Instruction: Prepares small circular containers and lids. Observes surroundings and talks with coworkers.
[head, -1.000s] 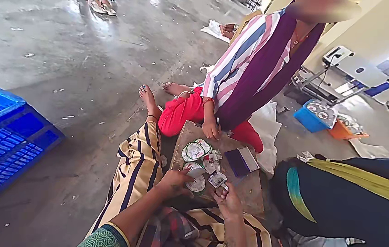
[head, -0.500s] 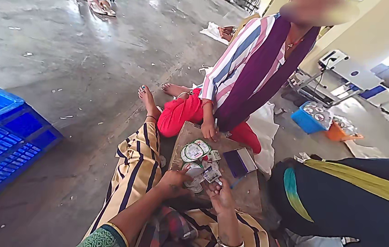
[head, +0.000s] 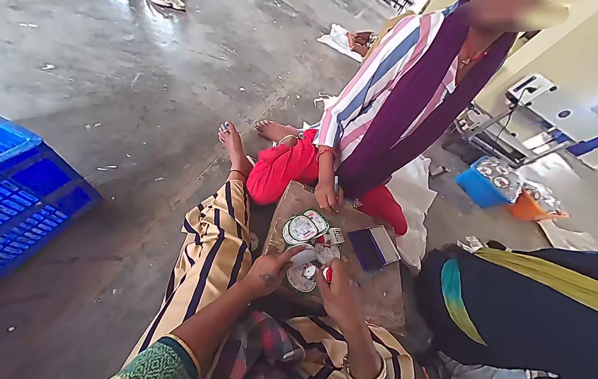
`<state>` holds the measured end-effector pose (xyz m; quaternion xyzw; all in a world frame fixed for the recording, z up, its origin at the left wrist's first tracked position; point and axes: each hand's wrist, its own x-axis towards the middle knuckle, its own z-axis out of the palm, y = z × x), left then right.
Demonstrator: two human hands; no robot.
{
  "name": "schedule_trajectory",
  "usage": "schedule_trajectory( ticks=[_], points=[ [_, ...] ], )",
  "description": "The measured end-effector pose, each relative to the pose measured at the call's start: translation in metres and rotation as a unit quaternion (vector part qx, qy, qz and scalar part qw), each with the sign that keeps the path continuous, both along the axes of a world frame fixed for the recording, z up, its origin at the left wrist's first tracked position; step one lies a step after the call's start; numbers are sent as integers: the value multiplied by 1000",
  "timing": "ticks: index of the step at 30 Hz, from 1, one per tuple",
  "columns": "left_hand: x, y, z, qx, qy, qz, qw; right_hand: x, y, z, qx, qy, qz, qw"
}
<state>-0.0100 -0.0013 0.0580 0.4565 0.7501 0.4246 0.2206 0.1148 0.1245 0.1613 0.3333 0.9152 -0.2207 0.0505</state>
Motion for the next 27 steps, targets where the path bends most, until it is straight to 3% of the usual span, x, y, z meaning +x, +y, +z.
schedule_trajectory(
  ticks=[7,9,14,16,22,27],
  points=[
    [-1,-1,5,-17,-11,-10,1000,-25,-40,-20,58,-125,-32,990],
    [0,-2,5,-14,-6,-17,1000,-23,-36,-16,37,-127,-40,990],
    [-1,-4,5,-21,49,-87,995,10,16,1,23,147,-109,983],
    [-2,-5,10,-59,64,-128,988,15,48,14,42,182,-166,968],
    [-5,0,15,-90,118,-162,976,-9,159,12,75,39,-249,965],
    [-3,1,17,-111,101,-149,977,-33,169,-15,79,-78,-224,968]
  ],
)
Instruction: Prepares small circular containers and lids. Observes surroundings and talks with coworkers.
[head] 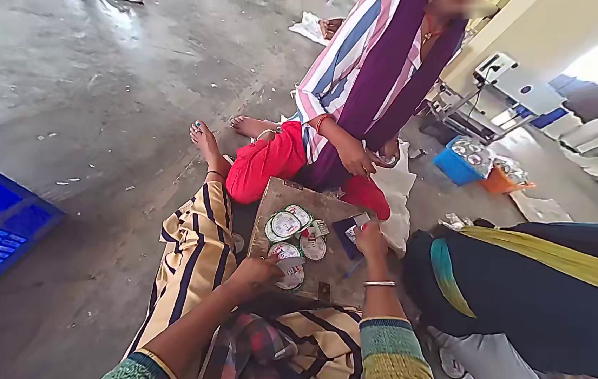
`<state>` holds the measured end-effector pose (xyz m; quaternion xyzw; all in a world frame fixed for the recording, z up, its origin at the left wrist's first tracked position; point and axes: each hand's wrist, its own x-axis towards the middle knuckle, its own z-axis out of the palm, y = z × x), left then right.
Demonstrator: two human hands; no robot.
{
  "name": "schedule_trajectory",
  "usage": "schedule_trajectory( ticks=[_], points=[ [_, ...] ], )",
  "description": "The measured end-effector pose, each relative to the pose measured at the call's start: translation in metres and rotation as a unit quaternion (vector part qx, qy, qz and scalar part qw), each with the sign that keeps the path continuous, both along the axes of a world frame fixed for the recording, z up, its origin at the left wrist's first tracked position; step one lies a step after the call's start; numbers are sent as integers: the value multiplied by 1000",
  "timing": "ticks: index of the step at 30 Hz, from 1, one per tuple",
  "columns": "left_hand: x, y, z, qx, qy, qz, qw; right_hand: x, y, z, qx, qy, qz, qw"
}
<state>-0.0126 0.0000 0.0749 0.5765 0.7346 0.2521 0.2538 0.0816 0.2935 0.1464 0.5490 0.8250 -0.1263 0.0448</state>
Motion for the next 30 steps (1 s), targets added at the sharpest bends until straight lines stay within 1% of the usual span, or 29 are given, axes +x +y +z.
schedule_trajectory(
  ticks=[2,3,5,7,9,11,14,16,21,23,26,27,28,30],
  points=[
    [-1,1,3,-8,-12,12,1000,-3,-1,5,-11,-10,-3,1000],
    [0,1,3,-4,-25,26,999,1,-1,6,-10,3,-9,1000],
    [0,0,-2,38,-56,69,995,13,-7,9,3,62,-22,998],
    [1,1,-4,51,-87,102,990,29,-24,14,9,133,-17,991],
    [1,1,-3,42,-110,123,985,48,-52,17,-2,208,18,978],
    [-2,2,-2,36,-134,143,980,62,-80,19,-19,259,71,963],
    [-3,2,-4,47,-154,155,975,74,-120,20,-59,276,121,952],
    [-4,2,-5,54,-167,159,972,76,-139,20,-79,262,136,952],
    [-4,2,-7,60,-169,174,968,60,-167,14,-56,196,203,958],
    [-4,1,-11,81,-160,170,969,49,-177,11,-32,159,229,960],
    [-3,0,-15,118,-159,164,966,28,-191,1,-27,65,239,969],
    [-3,0,-16,123,-162,161,966,21,-196,-4,-32,15,236,971],
    [-3,-1,-16,122,-161,155,967,16,-202,-8,-29,-11,233,972],
    [-5,0,-14,116,-152,142,971,9,-203,-3,-52,-59,220,972]
  ],
)
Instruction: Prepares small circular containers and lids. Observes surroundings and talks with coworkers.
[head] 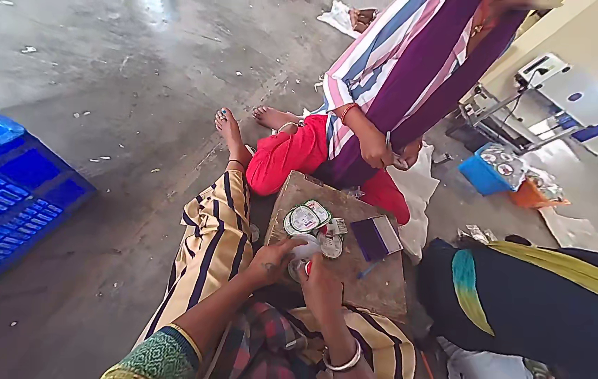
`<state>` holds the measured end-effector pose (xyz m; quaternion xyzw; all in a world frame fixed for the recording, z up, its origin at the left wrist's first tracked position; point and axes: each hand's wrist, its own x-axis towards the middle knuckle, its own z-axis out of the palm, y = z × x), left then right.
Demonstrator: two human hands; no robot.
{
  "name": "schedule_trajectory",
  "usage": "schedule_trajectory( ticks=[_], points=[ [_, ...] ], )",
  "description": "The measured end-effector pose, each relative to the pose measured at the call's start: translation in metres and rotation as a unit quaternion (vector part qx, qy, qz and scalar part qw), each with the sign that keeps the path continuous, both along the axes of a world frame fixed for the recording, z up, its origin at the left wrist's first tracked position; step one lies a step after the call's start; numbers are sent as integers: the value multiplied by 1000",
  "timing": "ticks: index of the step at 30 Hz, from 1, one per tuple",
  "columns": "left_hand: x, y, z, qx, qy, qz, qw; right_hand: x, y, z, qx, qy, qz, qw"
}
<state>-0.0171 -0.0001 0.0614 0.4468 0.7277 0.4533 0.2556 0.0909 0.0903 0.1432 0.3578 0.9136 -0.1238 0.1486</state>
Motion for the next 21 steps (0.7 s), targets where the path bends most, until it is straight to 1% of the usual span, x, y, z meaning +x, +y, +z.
schedule_trajectory(
  ticks=[1,2,3,4,6,7,9,10,11,12,13,14,16,18,21],
  points=[
    [2,-1,0,-6,2,-6,1000,3,3,3,-14,-9,-7,1000],
    [2,-1,2,-16,4,-13,1000,7,8,3,-28,12,-14,999],
    [2,-1,3,-25,11,-21,999,14,16,1,-43,68,-27,996],
    [0,-1,5,-34,16,-31,999,24,25,-3,-53,158,-44,985],
    [0,-2,4,-35,32,-55,997,43,46,-7,-76,333,-100,934],
    [2,-3,3,-32,43,-73,996,51,54,-6,-91,394,-145,903],
    [1,-4,3,-27,69,-99,992,57,67,1,-123,465,-238,844],
    [0,-3,5,-40,78,-109,990,58,76,3,-122,483,-267,825],
    [-1,-3,7,-59,85,-120,987,60,89,6,-101,486,-276,823],
    [-1,-2,10,-78,92,-130,984,62,104,12,-69,470,-266,839],
    [-1,-1,12,-93,97,-136,982,63,123,17,-25,439,-251,862],
    [0,-1,12,-99,101,-138,980,62,142,23,23,396,-239,886],
    [1,-1,11,-100,109,-138,979,48,173,35,73,288,-247,922],
    [0,0,12,-105,112,-137,979,26,198,38,71,192,-252,946],
    [1,0,10,-93,109,-117,983,-2,215,11,52,100,-218,969]
  ],
)
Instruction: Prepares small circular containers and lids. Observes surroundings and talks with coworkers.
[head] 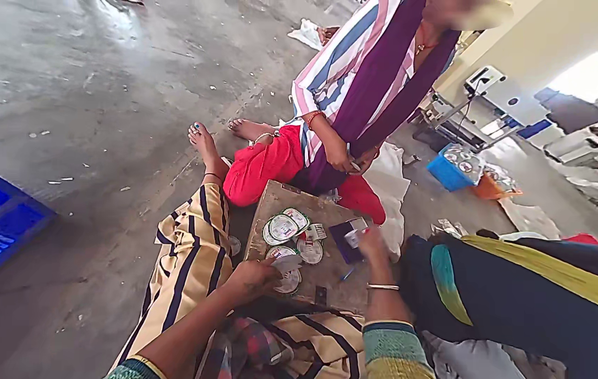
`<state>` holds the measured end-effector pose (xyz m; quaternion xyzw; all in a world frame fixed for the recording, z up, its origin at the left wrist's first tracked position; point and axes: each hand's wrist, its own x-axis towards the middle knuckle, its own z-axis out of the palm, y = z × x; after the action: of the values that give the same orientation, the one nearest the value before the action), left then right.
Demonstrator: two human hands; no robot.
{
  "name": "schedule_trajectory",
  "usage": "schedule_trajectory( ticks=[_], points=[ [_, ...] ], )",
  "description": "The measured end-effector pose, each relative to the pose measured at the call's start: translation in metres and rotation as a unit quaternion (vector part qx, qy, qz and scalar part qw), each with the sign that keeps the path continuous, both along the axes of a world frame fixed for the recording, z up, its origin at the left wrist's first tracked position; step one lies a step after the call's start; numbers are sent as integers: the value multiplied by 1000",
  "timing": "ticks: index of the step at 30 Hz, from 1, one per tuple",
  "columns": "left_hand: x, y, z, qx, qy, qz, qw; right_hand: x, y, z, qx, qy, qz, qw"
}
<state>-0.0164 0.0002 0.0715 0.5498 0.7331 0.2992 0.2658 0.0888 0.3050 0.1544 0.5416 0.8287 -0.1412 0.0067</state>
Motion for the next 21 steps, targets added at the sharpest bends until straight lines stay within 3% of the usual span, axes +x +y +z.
schedule_trajectory(
  ticks=[5,8,11,15,18,21],
  points=[
    [4,-1,-9,59,-45,74,995,-7,1,-11,-14,-47,-3,999],
    [4,1,-9,61,-64,106,990,1,2,-7,-15,-13,-8,1000],
    [4,2,-2,19,-88,118,989,13,-30,2,9,62,3,998],
    [2,3,-5,39,-106,136,984,33,-95,12,-30,190,114,975],
    [5,3,-7,41,-114,157,980,41,-130,2,-63,192,221,954],
    [5,2,-6,41,-119,168,978,40,-157,4,-54,142,266,952]
  ],
)
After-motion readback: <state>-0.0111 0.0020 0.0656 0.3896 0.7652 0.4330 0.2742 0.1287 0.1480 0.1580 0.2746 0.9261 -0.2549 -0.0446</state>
